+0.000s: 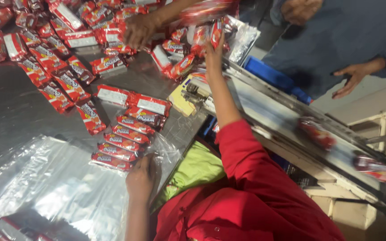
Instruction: The person places individually wrapped candy bars into clear plastic bags on a metal table. They then move the filled bags to a nearby area while other workers handle similar items in the background.
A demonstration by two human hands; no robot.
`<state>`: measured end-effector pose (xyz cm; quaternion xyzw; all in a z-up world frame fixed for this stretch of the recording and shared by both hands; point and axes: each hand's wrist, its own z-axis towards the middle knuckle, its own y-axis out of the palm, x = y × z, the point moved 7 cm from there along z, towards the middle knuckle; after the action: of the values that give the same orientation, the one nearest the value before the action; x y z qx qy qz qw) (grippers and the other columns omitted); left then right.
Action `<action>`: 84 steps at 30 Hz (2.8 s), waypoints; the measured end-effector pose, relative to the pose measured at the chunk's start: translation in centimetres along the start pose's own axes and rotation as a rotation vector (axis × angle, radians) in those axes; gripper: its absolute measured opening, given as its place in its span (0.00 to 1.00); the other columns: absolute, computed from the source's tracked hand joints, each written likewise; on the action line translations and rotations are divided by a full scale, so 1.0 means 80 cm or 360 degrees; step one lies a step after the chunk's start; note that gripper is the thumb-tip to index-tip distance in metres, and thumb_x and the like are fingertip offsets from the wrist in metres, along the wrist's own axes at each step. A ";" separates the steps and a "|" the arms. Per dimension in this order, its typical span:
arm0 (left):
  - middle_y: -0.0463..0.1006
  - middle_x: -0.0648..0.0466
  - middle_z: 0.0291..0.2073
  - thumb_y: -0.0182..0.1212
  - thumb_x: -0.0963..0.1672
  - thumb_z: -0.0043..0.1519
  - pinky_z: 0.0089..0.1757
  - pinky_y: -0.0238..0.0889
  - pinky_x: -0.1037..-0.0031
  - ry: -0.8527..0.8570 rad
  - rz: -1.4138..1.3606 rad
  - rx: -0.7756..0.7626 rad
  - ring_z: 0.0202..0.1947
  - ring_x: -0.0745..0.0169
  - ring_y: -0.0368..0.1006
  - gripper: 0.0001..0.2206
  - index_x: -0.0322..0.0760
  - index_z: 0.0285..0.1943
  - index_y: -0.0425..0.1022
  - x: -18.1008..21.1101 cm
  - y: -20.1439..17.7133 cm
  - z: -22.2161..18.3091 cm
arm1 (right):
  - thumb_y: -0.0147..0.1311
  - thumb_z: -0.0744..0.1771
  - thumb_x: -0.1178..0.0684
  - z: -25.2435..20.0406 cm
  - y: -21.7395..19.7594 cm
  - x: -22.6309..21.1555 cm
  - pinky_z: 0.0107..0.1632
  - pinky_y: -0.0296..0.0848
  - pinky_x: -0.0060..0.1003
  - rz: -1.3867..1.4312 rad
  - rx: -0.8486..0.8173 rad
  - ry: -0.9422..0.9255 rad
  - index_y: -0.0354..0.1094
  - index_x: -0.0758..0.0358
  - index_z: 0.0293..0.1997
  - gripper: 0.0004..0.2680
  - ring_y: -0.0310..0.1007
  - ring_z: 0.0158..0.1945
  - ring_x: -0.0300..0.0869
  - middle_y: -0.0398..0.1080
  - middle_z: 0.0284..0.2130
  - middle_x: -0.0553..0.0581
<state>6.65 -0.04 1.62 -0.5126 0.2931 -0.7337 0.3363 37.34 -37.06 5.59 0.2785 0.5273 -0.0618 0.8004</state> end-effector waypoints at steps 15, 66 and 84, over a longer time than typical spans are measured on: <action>0.81 0.49 0.38 0.61 0.45 0.62 0.36 0.71 0.57 -0.0031 -0.0010 -0.0075 0.35 0.43 0.78 0.09 0.44 0.50 0.77 -0.007 0.008 -0.001 | 0.65 0.64 0.56 -0.176 -0.074 -0.175 0.53 0.73 0.47 -0.2017 -0.0878 -0.0241 0.50 0.44 0.78 0.33 0.71 0.50 0.58 0.66 0.54 0.65; 0.80 0.41 0.32 0.65 0.57 0.56 0.34 0.69 0.51 -0.0303 0.0186 -0.0230 0.33 0.35 0.77 0.27 0.36 0.50 0.64 -0.013 0.031 -0.008 | 0.59 0.66 0.38 -0.209 -0.057 -0.190 0.59 0.62 0.59 -0.2516 -0.0458 -0.0929 0.61 0.70 0.69 0.28 0.65 0.58 0.65 0.65 0.57 0.74; 0.79 0.42 0.33 0.65 0.54 0.58 0.36 0.67 0.52 -0.0161 0.0068 -0.0173 0.34 0.35 0.76 0.22 0.35 0.48 0.67 -0.010 0.022 -0.014 | 0.60 0.64 0.56 -0.246 -0.021 -0.196 0.57 0.66 0.47 -0.1820 -0.1215 -0.0480 0.64 0.50 0.67 0.23 0.67 0.53 0.57 0.67 0.50 0.62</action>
<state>6.12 -0.38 -0.53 -0.5601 0.3260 -0.6825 0.3378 13.89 -31.44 13.02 -0.3544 0.4592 -0.3213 0.7485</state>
